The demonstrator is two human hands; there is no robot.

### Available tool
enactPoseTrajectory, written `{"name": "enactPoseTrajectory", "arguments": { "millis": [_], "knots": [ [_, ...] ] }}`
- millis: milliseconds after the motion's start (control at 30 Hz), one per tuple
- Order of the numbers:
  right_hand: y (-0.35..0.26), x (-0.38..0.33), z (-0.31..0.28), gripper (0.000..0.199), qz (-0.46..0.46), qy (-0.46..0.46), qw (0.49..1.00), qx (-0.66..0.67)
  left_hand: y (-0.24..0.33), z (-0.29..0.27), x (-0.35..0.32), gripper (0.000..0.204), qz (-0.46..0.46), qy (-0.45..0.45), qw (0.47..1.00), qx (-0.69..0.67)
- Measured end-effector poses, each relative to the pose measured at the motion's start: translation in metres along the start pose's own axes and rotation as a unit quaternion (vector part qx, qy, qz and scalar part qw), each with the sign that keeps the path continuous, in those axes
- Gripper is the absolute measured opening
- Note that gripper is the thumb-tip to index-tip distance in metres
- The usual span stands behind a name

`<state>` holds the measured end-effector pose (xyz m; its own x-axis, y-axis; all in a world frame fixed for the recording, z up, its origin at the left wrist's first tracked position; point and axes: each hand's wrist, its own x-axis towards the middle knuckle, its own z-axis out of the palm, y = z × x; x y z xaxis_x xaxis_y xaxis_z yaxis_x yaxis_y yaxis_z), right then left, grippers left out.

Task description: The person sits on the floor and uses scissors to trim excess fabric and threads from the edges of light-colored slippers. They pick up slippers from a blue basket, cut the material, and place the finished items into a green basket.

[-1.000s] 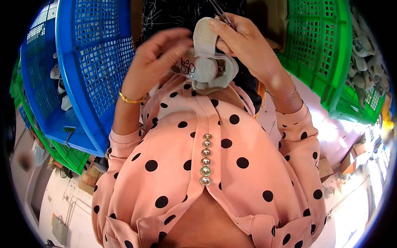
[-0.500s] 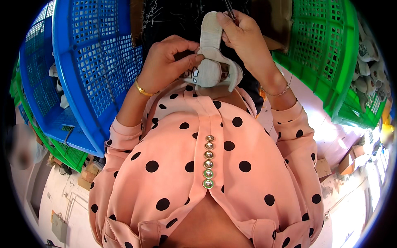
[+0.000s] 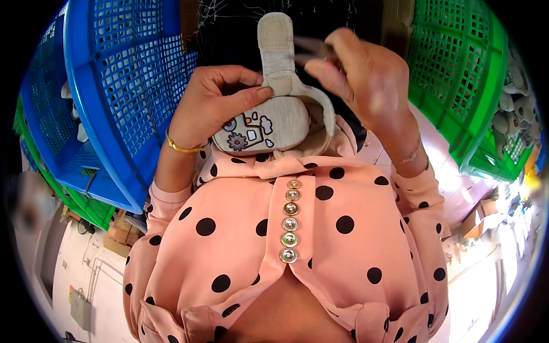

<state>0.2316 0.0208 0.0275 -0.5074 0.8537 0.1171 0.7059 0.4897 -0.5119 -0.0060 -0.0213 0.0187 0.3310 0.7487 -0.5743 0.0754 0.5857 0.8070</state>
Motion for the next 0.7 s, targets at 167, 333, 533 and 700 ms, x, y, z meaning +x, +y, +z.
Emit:
{"name": "enactPoseTrajectory", "arguments": {
  "millis": [167,333,533,700],
  "knots": [
    [-0.001,0.003,-0.007,0.041,-0.143,-0.023,0.982,-0.12,-0.002,-0.001,0.004,0.015,0.012,-0.024,1.0,-0.014],
    [0.001,0.008,-0.008,0.043,-0.173,-0.045,0.973,-0.143,0.0,-0.002,0.003,0.016,0.009,-0.025,0.999,-0.017],
    [0.002,0.01,-0.009,0.042,-0.179,-0.056,0.974,-0.127,-0.002,0.0,0.003,0.016,0.015,-0.023,0.999,-0.023],
    [0.006,0.007,-0.006,0.042,-0.153,-0.072,0.983,-0.068,-0.002,0.0,0.004,0.016,0.014,-0.034,0.999,-0.03]
  ]
}}
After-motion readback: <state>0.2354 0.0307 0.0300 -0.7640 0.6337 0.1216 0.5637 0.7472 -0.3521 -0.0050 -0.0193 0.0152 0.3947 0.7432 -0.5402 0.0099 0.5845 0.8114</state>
